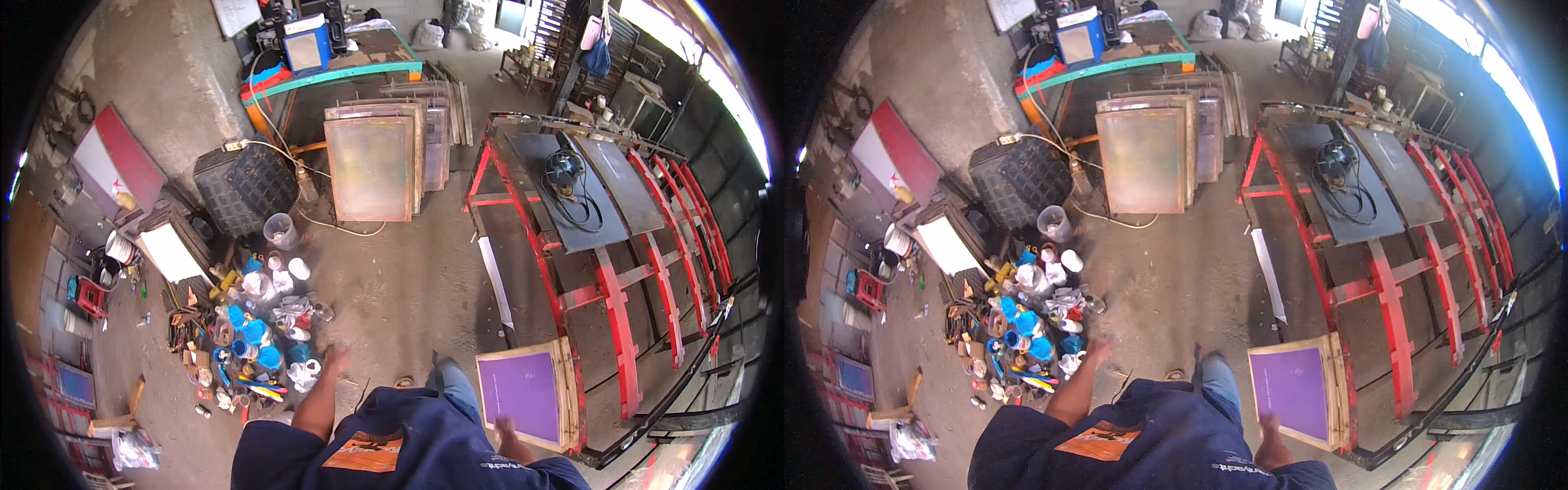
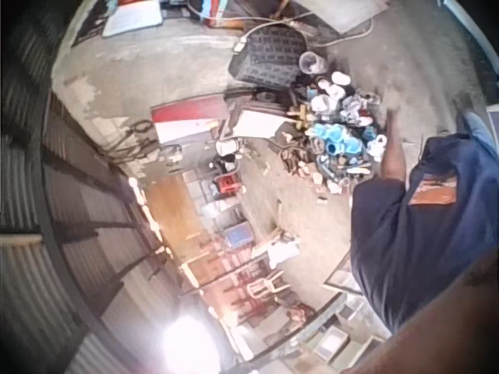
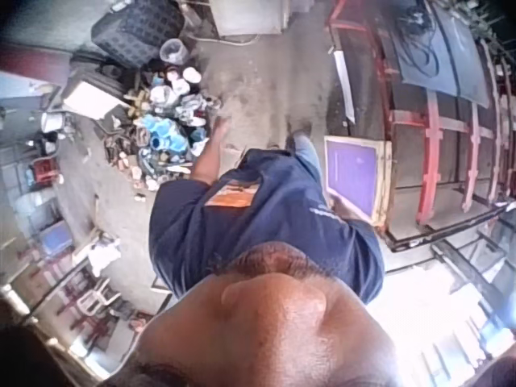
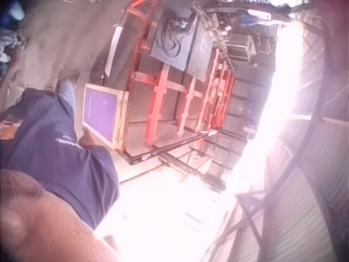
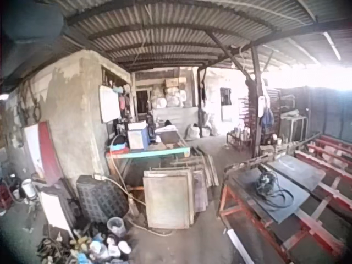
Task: The person repeatedly picks up rectangular mesh screens from a workbench and carries them to a red metal rack. They place the screens into the rack one by one, organizing them into a vertical stack. The person moves back and forth between the bench and the rack throughout the clip.
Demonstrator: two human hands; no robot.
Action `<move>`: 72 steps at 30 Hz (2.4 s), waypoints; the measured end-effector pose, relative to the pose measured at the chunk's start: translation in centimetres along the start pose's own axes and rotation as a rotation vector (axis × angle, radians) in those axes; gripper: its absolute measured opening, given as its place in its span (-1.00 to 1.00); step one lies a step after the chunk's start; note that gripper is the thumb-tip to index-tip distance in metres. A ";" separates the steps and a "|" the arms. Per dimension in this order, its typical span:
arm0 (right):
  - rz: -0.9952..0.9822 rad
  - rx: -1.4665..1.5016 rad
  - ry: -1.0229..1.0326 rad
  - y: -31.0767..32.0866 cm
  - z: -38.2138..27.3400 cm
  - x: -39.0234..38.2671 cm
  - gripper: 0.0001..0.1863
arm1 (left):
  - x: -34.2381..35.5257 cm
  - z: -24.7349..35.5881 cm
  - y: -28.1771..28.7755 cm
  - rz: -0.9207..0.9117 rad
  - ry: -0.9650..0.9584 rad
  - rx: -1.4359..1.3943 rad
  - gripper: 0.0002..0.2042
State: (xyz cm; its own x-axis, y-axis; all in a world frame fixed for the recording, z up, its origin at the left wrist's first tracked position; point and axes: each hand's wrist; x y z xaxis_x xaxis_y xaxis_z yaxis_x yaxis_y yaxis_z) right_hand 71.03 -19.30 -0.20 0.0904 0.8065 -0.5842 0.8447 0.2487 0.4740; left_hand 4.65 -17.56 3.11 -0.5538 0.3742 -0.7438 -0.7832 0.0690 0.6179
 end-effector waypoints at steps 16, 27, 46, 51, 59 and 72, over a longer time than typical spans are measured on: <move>-0.388 0.829 0.372 7.2 -44.9 53.7 -0.70 | 13.0 49.8 10.0 -0.119 -0.088 -0.014 -0.53; -0.276 0.643 0.439 -3.1 -80.3 68.5 -0.80 | 33.5 77.4 31.1 0.281 -0.303 0.153 -0.44; -0.270 -0.403 0.554 -11.1 -106.9 66.6 -0.67 | 52.8 94.8 39.7 0.493 -0.809 0.582 -0.42; -0.283 -0.391 0.764 -17.9 -119.6 73.7 -0.65 | 46.9 91.8 39.7 0.318 -0.781 0.605 -0.49; -0.148 -0.858 1.279 -28.0 -128.5 85.0 -0.30 | 37.4 74.8 32.4 0.191 -0.660 0.635 -0.73; -0.454 -1.250 1.393 -31.5 -125.0 89.4 0.12 | 15.2 75.7 22.0 0.436 -0.017 0.114 -0.88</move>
State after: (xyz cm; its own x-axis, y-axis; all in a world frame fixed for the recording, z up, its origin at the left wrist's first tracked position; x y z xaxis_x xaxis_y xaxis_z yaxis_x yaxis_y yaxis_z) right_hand -13.49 111.98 15.01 -0.9502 0.2183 -0.2224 -0.1778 0.2064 0.9622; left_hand 0.37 59.65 24.64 -0.8199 0.4057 -0.4040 -0.4409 0.0028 0.8976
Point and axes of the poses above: each hand's wrist, its own x-axis towards the middle knuckle, its own y-axis out of the back of the hand, z = x × y, and after that the axes turned 13 degrees about y, right-handed
